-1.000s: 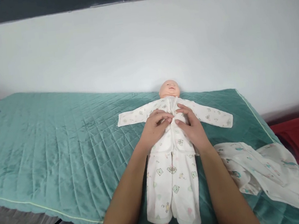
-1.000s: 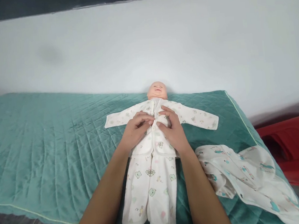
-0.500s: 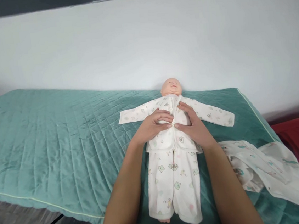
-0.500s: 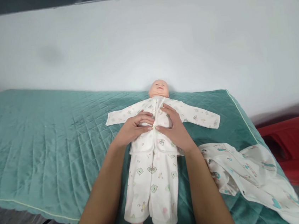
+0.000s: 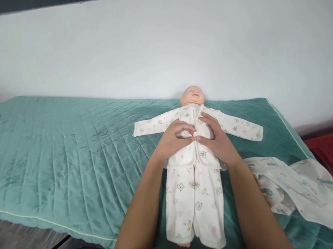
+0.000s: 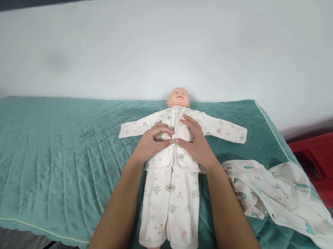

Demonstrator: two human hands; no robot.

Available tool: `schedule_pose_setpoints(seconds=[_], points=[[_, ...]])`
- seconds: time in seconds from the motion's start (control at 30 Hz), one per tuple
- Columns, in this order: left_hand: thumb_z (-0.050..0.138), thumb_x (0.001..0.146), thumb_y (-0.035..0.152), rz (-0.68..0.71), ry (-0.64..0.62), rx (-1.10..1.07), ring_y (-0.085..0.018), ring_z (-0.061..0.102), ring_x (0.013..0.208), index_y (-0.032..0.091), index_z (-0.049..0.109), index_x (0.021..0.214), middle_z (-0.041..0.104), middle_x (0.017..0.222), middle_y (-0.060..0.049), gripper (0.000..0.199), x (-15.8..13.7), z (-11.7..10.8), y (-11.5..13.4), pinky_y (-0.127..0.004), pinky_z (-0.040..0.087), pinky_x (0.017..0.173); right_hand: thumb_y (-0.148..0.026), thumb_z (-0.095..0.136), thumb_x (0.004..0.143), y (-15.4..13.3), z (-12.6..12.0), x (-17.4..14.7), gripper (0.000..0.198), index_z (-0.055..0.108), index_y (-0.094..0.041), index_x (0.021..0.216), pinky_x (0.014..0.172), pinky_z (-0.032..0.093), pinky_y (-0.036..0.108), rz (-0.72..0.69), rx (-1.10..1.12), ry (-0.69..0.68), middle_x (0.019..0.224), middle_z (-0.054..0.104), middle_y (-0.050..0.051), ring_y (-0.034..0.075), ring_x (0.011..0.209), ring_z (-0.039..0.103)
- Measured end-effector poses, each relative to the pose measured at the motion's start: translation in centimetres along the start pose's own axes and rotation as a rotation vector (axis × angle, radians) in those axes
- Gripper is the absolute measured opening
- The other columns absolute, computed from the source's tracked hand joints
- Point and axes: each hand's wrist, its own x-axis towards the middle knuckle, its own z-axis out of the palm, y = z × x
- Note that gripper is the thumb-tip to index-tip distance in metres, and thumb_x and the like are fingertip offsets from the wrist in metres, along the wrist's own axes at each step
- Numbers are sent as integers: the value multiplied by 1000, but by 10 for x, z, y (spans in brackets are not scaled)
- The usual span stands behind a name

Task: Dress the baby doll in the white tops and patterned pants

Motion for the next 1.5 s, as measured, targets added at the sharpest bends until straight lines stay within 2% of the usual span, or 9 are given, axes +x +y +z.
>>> schedule_pose_setpoints(seconds=[0.13,0.37,0.67,0.77,0.87,1.03,1.17,1.37,1.5], points=[[71,81,22,20,48,91,-22,58,114,24,73,96,65,104,-6,15,1,5,0,-27,56,76,-49,72,87,-1,-1,0,55,53,-36,137,127,23,48,-18,38,-14,161,35,2,24,153,27],[63,79,7,185,108,282,-19,60,101,24,71,96,70,94,-1,26,5,11,-3,-46,40,112,-49,68,89,-3,0,1,45,57,-37,131,127,23,46,8,91,6,159,38,0,24,152,28],[63,89,21,165,-47,291,-22,55,118,31,68,121,64,112,-4,34,1,1,-5,-47,34,117,-42,70,86,-17,10,0,24,59,-28,102,119,34,47,126,72,114,154,45,2,25,146,38],[66,86,16,210,-36,297,-21,56,115,29,67,118,67,108,-2,35,3,4,-6,-50,26,122,-34,70,83,-20,17,-1,20,58,-26,97,120,29,47,82,-51,163,151,48,5,25,144,40],[67,84,16,245,13,253,-21,58,115,27,68,111,65,110,-4,29,4,6,-5,-48,34,119,-29,67,83,-20,21,-1,11,60,-24,91,119,30,46,65,-42,198,147,52,5,24,142,43],[70,84,22,129,-37,189,-25,42,139,27,64,106,47,136,-8,23,1,1,-3,-35,56,90,-31,71,75,-13,15,2,17,58,-23,82,92,50,35,299,439,487,111,68,1,19,101,64],[68,86,27,82,-79,165,-27,36,145,23,62,90,43,145,-8,8,-1,-7,-1,-33,57,89,-30,75,65,-5,7,6,25,58,-22,81,63,45,23,445,556,713,72,55,-5,11,66,53],[70,86,30,113,-4,84,-24,47,139,22,67,85,54,142,-7,9,2,-8,-6,-40,44,110,-39,74,76,-2,15,3,31,68,-21,101,77,48,30,345,257,567,96,68,0,17,85,60],[76,81,31,49,246,-202,-21,60,118,20,68,80,67,124,-6,13,7,-4,-16,-36,45,106,-42,74,78,3,16,2,32,70,-21,102,82,50,35,379,243,507,98,70,2,21,90,63]])
